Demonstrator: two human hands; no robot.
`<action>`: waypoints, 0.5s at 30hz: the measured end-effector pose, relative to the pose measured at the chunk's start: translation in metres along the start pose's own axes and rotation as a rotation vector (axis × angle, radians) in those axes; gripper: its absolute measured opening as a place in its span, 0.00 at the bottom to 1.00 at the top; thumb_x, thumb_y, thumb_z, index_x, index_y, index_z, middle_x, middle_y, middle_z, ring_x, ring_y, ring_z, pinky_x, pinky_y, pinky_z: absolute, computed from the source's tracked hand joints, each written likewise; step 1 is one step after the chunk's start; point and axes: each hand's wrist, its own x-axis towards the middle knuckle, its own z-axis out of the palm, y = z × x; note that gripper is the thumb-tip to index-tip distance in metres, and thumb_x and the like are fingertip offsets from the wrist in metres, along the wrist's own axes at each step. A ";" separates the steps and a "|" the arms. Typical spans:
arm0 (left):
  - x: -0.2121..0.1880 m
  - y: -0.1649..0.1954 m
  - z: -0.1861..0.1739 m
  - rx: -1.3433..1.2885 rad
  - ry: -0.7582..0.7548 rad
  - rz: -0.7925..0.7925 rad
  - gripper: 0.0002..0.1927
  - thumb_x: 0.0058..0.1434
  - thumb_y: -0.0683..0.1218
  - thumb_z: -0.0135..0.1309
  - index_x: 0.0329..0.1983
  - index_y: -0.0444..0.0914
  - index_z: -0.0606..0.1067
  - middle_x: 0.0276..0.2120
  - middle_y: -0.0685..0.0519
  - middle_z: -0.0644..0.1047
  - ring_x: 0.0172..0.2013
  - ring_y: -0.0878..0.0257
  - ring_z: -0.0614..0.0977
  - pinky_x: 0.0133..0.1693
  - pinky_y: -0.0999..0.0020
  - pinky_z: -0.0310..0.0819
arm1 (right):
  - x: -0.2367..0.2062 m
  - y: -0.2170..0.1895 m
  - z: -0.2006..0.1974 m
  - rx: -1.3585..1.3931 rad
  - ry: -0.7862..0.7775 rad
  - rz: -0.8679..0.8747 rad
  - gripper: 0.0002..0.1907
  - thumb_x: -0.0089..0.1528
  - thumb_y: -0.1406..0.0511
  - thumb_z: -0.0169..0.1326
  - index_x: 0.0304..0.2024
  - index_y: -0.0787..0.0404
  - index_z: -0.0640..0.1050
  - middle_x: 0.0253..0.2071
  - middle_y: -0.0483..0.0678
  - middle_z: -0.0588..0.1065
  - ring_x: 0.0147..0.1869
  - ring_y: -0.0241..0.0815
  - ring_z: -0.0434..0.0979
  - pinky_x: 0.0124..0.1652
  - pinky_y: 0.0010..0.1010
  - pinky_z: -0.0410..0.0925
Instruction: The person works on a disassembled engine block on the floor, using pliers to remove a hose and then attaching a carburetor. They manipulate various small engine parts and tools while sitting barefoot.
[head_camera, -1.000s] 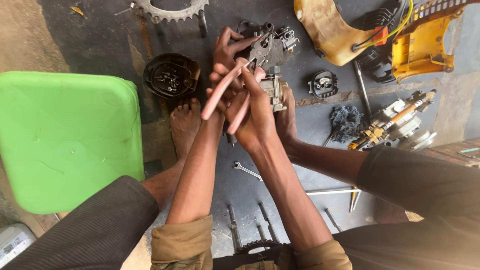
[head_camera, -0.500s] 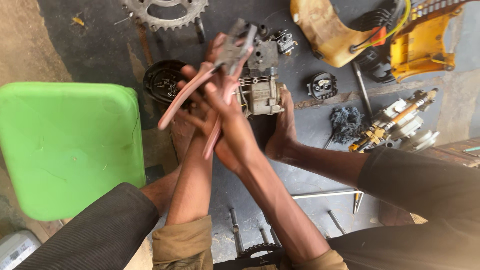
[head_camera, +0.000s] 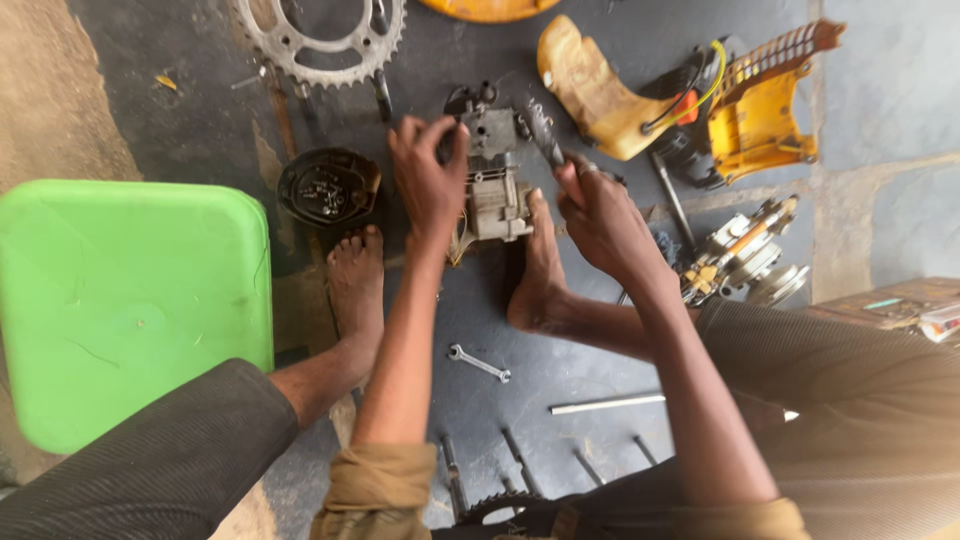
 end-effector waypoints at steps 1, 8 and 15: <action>-0.003 0.005 -0.002 -0.006 -0.027 -0.021 0.16 0.65 0.53 0.62 0.42 0.35 0.83 0.39 0.48 0.74 0.46 0.50 0.74 0.51 0.45 0.65 | 0.004 0.008 0.001 -0.087 0.034 -0.119 0.18 0.72 0.64 0.44 0.62 0.65 0.70 0.47 0.65 0.76 0.53 0.65 0.75 0.49 0.52 0.66; -0.011 0.006 -0.005 -0.013 -0.097 -0.072 0.17 0.63 0.50 0.62 0.48 0.32 0.80 0.38 0.48 0.73 0.42 0.53 0.74 0.46 0.56 0.71 | 0.022 0.032 0.020 -0.185 0.036 -0.143 0.22 0.69 0.65 0.45 0.65 0.61 0.68 0.49 0.66 0.74 0.51 0.70 0.74 0.48 0.55 0.66; -0.006 -0.004 -0.006 -0.036 -0.107 -0.078 0.19 0.63 0.48 0.63 0.56 0.39 0.80 0.36 0.51 0.74 0.41 0.54 0.75 0.46 0.56 0.71 | 0.056 0.035 0.014 -0.154 -0.166 -0.051 0.18 0.69 0.63 0.49 0.60 0.63 0.70 0.49 0.62 0.77 0.52 0.59 0.80 0.52 0.50 0.70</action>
